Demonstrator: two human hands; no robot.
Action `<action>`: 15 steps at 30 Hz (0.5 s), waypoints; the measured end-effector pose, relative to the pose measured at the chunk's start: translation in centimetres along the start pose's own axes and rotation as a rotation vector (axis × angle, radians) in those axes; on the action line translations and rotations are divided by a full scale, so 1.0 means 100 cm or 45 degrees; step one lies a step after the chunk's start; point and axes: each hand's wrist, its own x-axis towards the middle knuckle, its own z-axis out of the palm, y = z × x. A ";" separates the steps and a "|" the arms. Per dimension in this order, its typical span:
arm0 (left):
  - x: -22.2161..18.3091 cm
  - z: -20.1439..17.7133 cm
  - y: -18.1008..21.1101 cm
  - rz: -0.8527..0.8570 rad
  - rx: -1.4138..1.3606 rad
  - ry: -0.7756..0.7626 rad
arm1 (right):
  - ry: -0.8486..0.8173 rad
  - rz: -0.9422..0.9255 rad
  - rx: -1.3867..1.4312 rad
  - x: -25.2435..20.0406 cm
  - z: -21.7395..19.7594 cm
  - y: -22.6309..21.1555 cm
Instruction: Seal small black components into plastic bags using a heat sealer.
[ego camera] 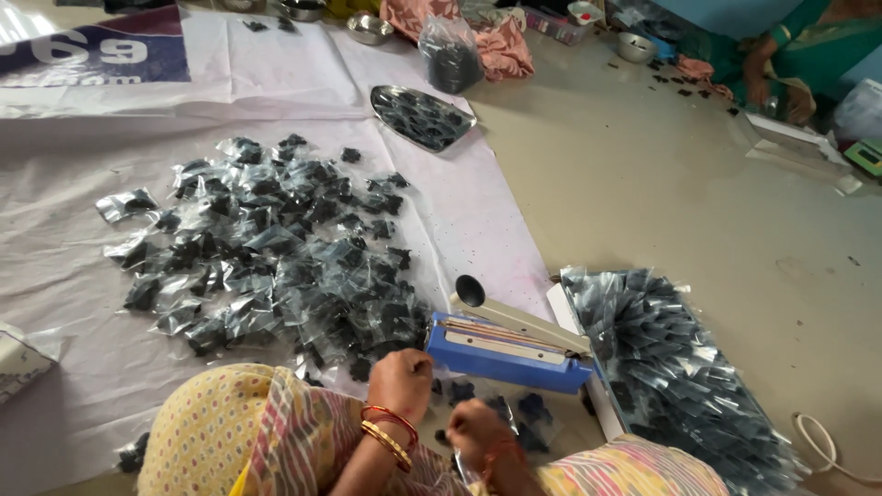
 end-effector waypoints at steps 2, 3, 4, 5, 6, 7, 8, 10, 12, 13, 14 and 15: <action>0.002 0.005 -0.006 0.048 0.026 -0.063 | 0.241 0.067 0.465 0.005 -0.010 0.013; 0.001 0.006 -0.006 0.044 0.026 -0.060 | 0.237 0.064 0.464 0.003 -0.022 0.007; 0.000 0.007 -0.006 0.052 0.097 -0.082 | 0.318 0.081 0.581 0.002 -0.034 0.003; -0.004 0.010 -0.004 0.059 0.166 -0.110 | 0.398 0.106 0.694 -0.002 -0.046 0.000; -0.005 0.011 -0.004 0.054 0.163 -0.113 | 0.394 0.110 0.691 -0.005 -0.041 -0.002; -0.004 0.013 -0.003 0.033 0.212 -0.136 | 0.381 -0.022 0.460 -0.006 -0.038 -0.004; -0.004 0.015 -0.001 0.012 0.261 -0.158 | 0.364 -0.152 0.229 -0.006 -0.036 -0.006; -0.002 0.015 -0.003 0.023 0.276 -0.165 | 0.194 -0.075 0.083 -0.012 -0.032 -0.028; -0.004 0.013 -0.003 0.033 0.295 -0.176 | 0.022 0.013 -0.061 -0.005 -0.009 -0.024; -0.005 0.010 -0.001 0.020 0.284 -0.176 | -0.034 -0.098 -0.161 0.007 0.010 -0.008; -0.005 0.007 0.000 0.007 0.274 -0.176 | -0.090 -0.209 -0.262 0.020 0.029 0.008; -0.005 0.008 -0.001 0.006 0.274 -0.172 | -0.090 -0.212 -0.263 0.021 0.022 0.019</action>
